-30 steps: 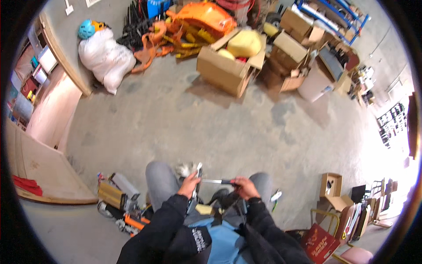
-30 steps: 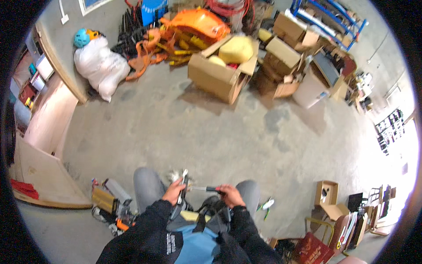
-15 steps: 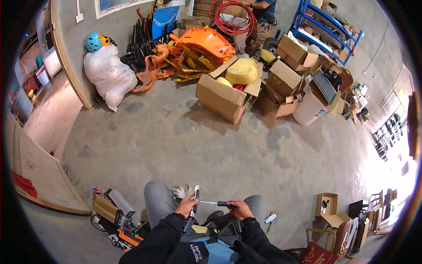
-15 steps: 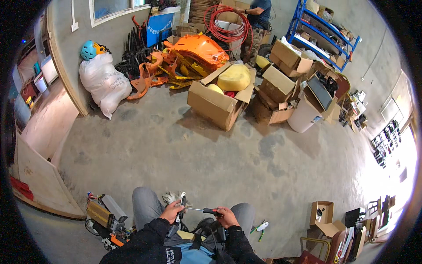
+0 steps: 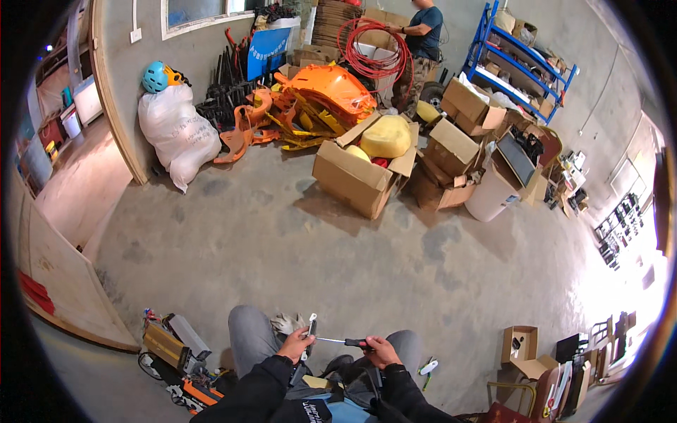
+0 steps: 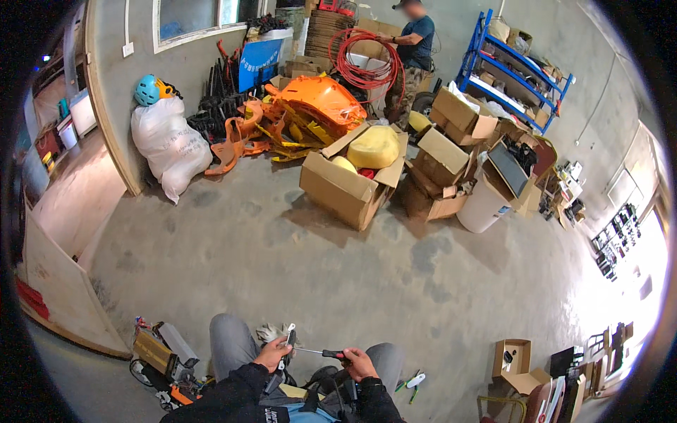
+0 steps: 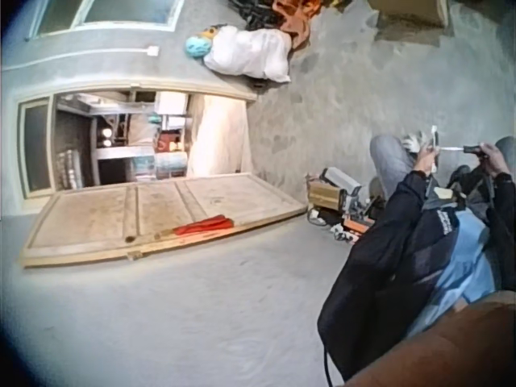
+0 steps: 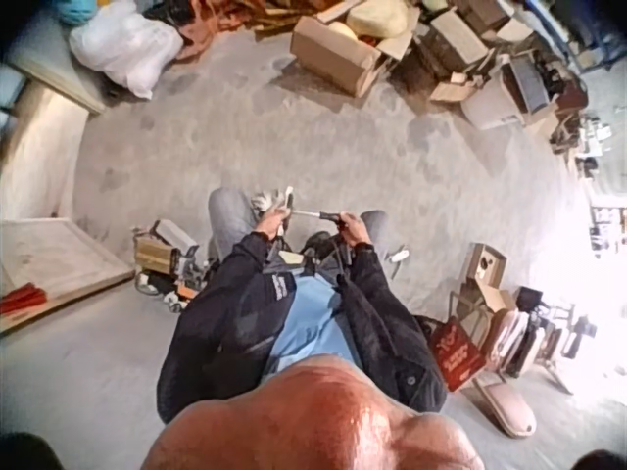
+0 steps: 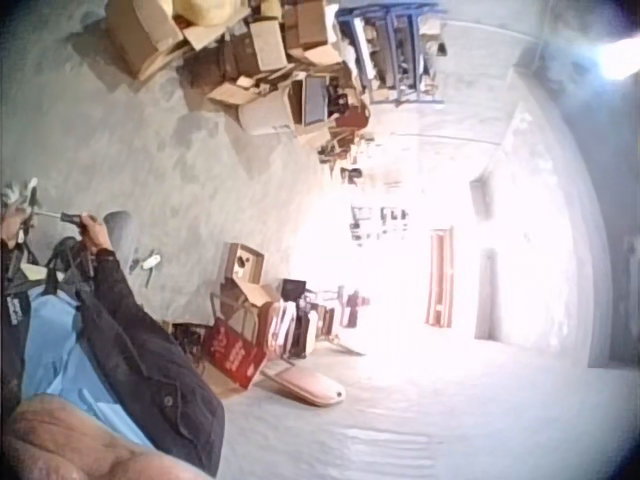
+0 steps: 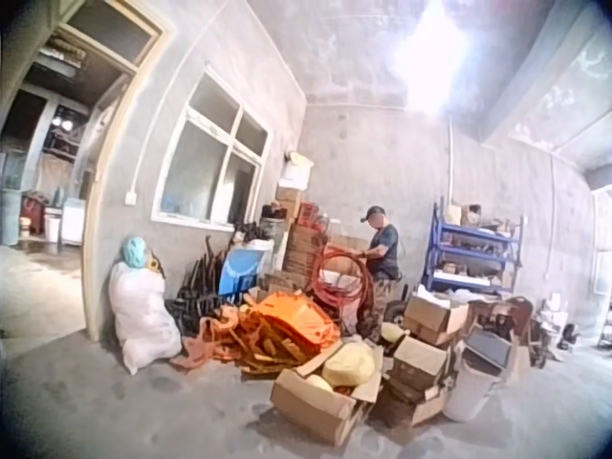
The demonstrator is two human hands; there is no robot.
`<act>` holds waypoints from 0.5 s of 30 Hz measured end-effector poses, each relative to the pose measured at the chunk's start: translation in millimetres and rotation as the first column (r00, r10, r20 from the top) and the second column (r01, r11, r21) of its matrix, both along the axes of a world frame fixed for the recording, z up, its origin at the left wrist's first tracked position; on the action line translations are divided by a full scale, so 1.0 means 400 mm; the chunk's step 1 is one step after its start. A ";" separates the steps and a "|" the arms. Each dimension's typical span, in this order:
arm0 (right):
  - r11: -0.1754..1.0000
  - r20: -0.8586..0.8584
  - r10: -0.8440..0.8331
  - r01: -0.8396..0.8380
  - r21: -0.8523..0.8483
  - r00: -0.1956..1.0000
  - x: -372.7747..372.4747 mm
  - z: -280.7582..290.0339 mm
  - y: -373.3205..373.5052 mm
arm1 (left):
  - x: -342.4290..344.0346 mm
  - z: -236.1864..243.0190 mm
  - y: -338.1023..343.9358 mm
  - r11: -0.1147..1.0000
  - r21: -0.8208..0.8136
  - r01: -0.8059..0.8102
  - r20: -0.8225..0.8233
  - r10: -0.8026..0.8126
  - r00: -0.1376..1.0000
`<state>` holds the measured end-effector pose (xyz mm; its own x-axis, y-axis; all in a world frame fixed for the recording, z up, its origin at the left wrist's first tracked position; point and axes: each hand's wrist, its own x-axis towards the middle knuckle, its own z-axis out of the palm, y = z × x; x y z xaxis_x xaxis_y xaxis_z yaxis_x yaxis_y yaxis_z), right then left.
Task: Repairing a small white and black mechanical or electrical component using a screwdriver.
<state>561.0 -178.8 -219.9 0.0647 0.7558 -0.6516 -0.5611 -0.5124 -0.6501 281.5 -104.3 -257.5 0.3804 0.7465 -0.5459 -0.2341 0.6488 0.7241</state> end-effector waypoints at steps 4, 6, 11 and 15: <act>0.998 -0.003 -0.065 0.065 -0.027 0.998 -0.009 -0.002 -0.012 | 0.002 0.013 -0.015 0.999 0.043 -0.015 -0.011 0.015 1.000; 0.998 -0.056 -0.035 0.038 0.051 0.998 -0.002 -0.007 -0.026 | 0.003 0.027 -0.029 0.999 0.026 -0.021 -0.017 0.021 1.000; 0.996 -0.030 -0.040 0.043 0.075 0.999 0.006 -0.019 -0.010 | 0.002 0.005 -0.025 0.999 0.053 -0.012 0.041 0.010 0.999; 0.994 0.093 0.065 -0.073 0.081 0.994 0.050 -0.020 0.008 | 0.007 0.068 0.018 0.974 0.191 0.124 -0.098 -0.106 0.990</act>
